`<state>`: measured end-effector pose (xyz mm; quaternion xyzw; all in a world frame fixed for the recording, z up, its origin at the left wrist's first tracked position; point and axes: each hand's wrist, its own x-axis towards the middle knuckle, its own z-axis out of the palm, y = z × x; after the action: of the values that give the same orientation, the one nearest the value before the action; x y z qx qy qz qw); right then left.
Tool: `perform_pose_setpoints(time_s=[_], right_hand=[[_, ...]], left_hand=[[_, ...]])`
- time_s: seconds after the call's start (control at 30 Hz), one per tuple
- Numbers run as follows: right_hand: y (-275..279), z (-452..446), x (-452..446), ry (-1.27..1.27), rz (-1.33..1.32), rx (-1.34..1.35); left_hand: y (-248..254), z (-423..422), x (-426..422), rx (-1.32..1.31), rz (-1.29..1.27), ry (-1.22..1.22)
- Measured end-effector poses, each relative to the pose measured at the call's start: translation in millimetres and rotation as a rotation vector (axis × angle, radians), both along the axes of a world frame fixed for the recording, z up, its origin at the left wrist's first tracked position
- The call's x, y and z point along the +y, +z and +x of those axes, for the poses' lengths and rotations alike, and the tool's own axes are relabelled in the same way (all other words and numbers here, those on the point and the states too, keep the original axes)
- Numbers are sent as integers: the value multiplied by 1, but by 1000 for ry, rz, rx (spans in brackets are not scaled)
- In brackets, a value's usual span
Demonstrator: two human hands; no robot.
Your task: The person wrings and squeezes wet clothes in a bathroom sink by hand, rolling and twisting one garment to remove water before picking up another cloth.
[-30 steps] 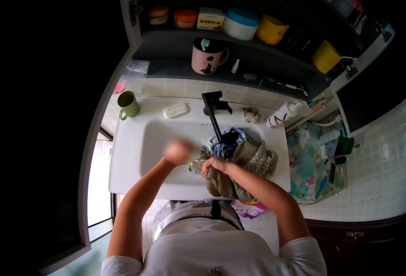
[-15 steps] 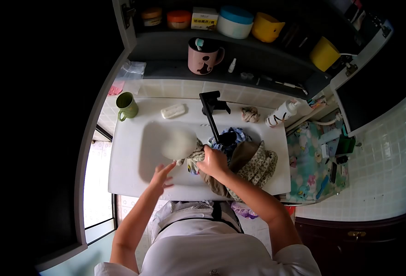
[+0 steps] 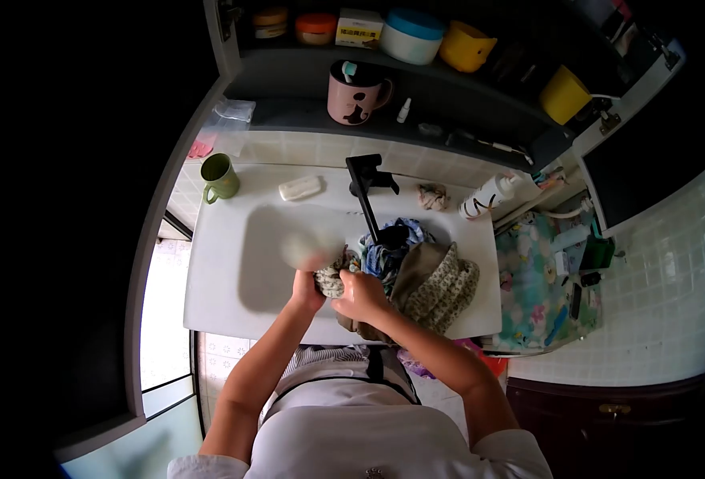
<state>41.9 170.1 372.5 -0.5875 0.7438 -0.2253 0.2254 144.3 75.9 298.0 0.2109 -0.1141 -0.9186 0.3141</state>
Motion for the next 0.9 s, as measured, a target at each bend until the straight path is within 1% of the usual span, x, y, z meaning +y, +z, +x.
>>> perform_pose_setpoints(time_s=[0.1, 0.17, 0.23, 0.33, 0.37, 0.47, 0.57, 0.6, 0.67, 0.7, 0.73, 0.77, 0.8, 0.83, 0.87, 0.9], right_hand=[[4, -11, 5, -26, 20, -198], [-3, -20, 8, 0, 15, -308], [-5, -25, 9, 33, 56, -579], [-1, -31, 13, 31, 100, -931], [0, -31, 16, 21, 112, -1040], [-7, -42, 17, 44, 302, -1150], [-7, -41, 11, -38, 265, -806], [-6, -37, 14, -51, 95, -503], [20, -15, 27, -69, -234, 103], [30, -6, 30, -40, -294, 219], [38, 5, 33, -10, -356, 335], [38, 20, 34, -5, -358, 337], [37, 33, 37, 20, -294, 283], [21, 43, 33, -7, -344, 363], [-1, 47, 28, -36, -392, 443], [-14, 44, 20, -75, -538, 472]], left_hand=[[30, -4, 6, 44, -73, -88], [35, -5, 6, 67, -66, -144], [36, -7, 5, 114, -73, -207], [44, -8, 7, 252, -80, -194], [43, -10, 7, 277, -33, -216], [28, -13, 6, 171, -34, -163], [26, -20, 2, -172, 19, 13], [26, -20, -1, -286, 49, 94], [45, -17, -9, -519, 115, 258], [57, -17, -9, -600, 206, 354], [62, -16, -5, -617, 208, 397], [65, -16, -2, -632, 207, 440], [67, -18, 1, -646, 204, 480], [67, -20, 6, -551, 198, 509], [76, -19, 11, -579, 184, 476], [78, -16, 12, -536, 191, 432]])
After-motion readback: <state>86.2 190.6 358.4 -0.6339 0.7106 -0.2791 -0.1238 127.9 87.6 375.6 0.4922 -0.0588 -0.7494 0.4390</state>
